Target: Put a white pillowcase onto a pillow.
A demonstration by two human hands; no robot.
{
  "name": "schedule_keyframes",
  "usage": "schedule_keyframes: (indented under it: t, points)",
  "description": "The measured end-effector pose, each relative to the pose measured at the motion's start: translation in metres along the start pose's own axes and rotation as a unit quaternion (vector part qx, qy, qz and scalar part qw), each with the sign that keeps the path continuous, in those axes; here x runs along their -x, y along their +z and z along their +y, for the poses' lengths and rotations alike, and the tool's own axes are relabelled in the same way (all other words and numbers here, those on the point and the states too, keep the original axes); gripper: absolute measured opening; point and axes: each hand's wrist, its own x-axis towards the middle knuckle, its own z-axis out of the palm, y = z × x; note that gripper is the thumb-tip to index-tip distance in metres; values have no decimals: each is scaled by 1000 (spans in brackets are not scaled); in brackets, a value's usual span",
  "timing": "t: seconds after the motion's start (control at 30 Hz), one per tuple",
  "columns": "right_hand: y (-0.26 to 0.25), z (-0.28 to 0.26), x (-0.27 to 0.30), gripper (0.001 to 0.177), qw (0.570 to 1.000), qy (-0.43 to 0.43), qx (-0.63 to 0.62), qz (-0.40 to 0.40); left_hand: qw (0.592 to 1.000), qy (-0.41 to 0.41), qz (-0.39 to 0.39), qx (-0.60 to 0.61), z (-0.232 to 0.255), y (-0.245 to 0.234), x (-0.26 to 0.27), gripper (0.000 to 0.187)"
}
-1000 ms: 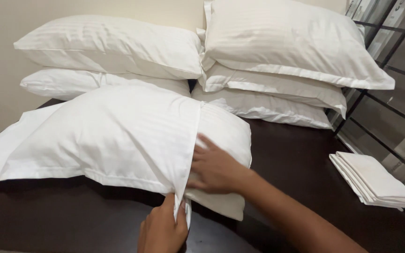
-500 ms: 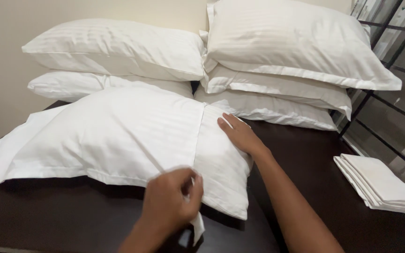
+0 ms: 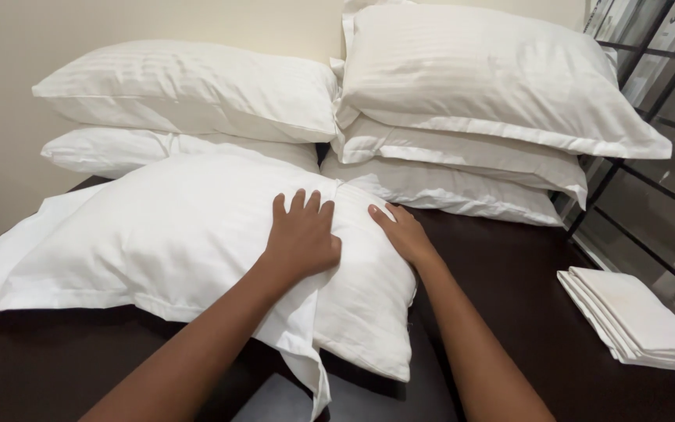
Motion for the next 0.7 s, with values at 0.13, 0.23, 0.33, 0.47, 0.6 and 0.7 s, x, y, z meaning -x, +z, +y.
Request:
schedule_keyframes:
  t: [0.13,0.23,0.33,0.47,0.6,0.7]
  points:
    - [-16,-33,11,87,998,58,2,-31,1000,-3,-9,5,6,-19,-2,48]
    - [-25,-48,8,88,997,25,71,3,990,-41,-138,-1,11,-29,-1,39]
    - [-25,-52,-2,89,989,64,122,-45,993,-13,-110,-37,4,-16,4,25]
    - [-6,-21,-34,81,1000,-6,12,-21,992,14,-122,-34,5,-36,5,13]
    - [-12,-57,-23,77,983,-47,-81,-160,963,-44,-264,-6,18,-72,-12,13]
    - [-11,-59,-27,77,976,70,7,-204,977,-19,-207,-34,12,-61,-37,13]
